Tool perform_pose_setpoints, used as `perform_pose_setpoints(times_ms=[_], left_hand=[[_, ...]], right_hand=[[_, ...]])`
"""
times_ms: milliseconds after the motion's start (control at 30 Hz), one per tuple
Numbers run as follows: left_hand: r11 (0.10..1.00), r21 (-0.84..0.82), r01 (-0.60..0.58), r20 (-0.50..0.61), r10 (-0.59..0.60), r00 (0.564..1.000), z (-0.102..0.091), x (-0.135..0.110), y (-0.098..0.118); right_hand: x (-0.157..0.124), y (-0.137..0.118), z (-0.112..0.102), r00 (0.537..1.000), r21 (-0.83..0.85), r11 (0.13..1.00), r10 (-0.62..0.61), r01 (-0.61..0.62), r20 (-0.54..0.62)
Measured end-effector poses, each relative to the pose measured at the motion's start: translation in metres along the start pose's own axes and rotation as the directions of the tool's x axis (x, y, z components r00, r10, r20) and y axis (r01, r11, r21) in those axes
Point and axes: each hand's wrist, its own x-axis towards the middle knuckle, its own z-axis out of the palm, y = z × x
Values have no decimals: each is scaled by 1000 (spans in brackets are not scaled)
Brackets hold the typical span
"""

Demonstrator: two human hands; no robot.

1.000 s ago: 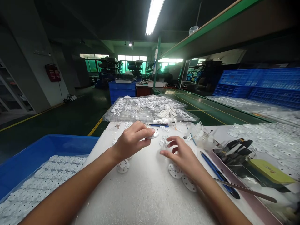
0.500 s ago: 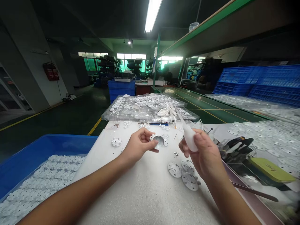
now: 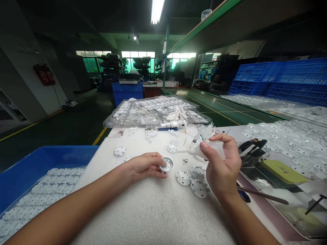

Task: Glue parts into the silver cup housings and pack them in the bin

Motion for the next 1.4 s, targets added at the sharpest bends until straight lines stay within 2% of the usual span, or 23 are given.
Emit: perform_pose_setpoints(times_ms=[67,167,367,833,1400], left_hand=[[1000,0,9,-2,-9,1000,1,0,1],[1000,8,11,-14,-11,1000,5,-1,2],[1000,18,18,-16,-17,1000,7,-3,1],[998,53,19,1,-19,1000,3,-2,1],[998,49,32,15,-33,999,1,-1,2]], right_hand=[[-4,1,1,997,-80,994,-75,77,19],[-7,2,3,990,-157,979,-125,133,58],[-7,1,4,986,-281,948,-124,152,115],[-9,3,7,981,-288,949,-79,130,179],[-6,3,7,986,-294,950,-59,103,155]])
